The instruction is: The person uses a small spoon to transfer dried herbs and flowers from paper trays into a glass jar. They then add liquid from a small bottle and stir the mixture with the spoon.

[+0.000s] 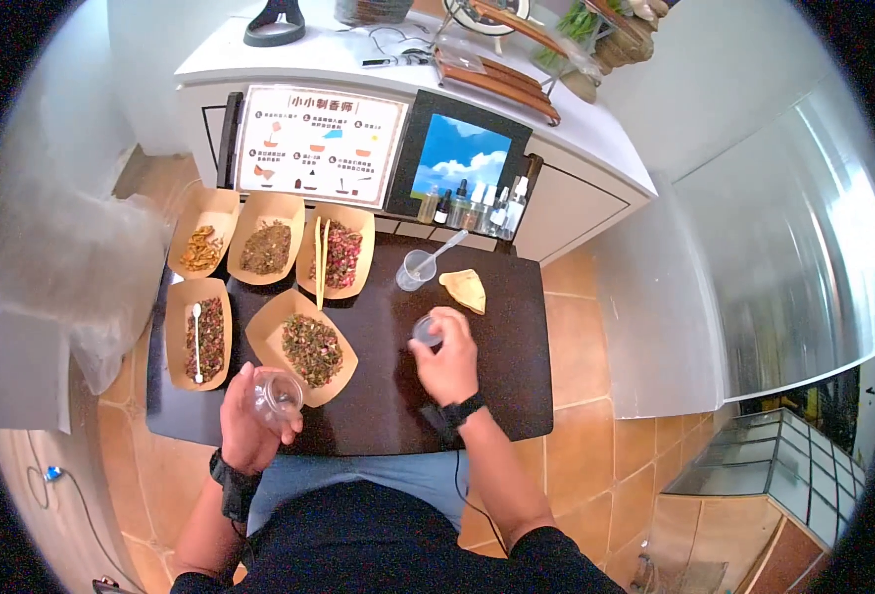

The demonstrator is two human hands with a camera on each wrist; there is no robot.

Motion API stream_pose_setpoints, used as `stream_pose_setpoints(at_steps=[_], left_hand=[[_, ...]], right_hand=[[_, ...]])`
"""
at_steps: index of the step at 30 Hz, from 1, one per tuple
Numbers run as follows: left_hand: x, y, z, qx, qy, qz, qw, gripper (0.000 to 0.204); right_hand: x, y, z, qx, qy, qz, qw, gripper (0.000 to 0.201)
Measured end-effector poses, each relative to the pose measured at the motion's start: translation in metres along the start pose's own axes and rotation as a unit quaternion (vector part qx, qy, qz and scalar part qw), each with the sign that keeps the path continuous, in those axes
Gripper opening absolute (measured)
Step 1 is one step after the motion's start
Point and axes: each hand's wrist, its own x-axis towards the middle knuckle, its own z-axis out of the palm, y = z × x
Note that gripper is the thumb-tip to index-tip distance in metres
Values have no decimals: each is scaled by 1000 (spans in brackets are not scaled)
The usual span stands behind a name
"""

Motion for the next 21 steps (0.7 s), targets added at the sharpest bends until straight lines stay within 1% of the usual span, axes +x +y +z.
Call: stream_pose_setpoints(at_steps=[2, 3, 4, 5, 6, 7, 8, 10, 11, 12, 13, 14, 15, 16, 18, 19, 20, 21], left_hand=[[-2, 1, -1, -48, -28, 29, 998, 46], [-2, 0, -2, -48, -26, 30, 998, 46], [-1, -2, -5, -47, -20, 38, 998, 47], [-1, -4, -7, -45, -14, 44, 998, 48], [0, -5, -8, -43, -10, 43, 998, 48], [0, -6, -8, -46, -24, 44, 998, 47], [0, -6, -8, -48, -36, 47, 997, 46], [2, -11, -9, -25, -37, 45, 998, 49], [2, -12, -10, -27, -48, 33, 998, 48], [3, -12, -11, -29, -60, 23, 998, 47], [4, -12, -11, -23, -71, 11, 997, 49], [6, -14, -8, -16, -78, 5, 997, 50], [6, -15, -1, 10, -72, 2, 997, 55], [5, -16, 6, 37, -68, -3, 997, 60], [10, -23, 14, 35, -112, -14, 993, 61], [14, -29, 23, 26, -119, 2, 993, 59], [17, -36, 23, 47, -136, 2, 990, 57], [19, -40, 28, 53, -121, 5, 991, 58]], right_hand=[[7, 24, 2, -41, 8, 28, 999, 37], [7, 28, 3, -36, 0, 58, 998, 32], [7, 35, 6, -34, -2, 58, 998, 32], [5, 44, 9, -72, -13, 25, 997, 30], [5, 43, 9, -109, -24, -8, 994, 29], [5, 42, 7, -102, -31, 4, 994, 26], [3, 41, 5, -116, -14, -31, 993, 27], [4, 14, -1, -143, 34, -83, 986, 27], [2, 0, -3, -102, 35, -72, 992, 26], [0, -13, -9, -91, 18, -94, 991, 29], [-4, -31, -14, 19, -49, -33, 998, 31], [-9, -45, -16, 128, -115, 31, 985, 34], [-16, -51, -12, 228, -170, 21, 959, 41], [-18, -71, -16, 258, -250, 24, 933, 51], [-25, -106, -14, 304, -280, -7, 910, 65], [-29, -114, -12, 312, -282, -6, 907, 65], [-33, -120, -10, 285, -276, -16, 918, 70], [-34, -124, -7, 258, -270, -26, 927, 74]])
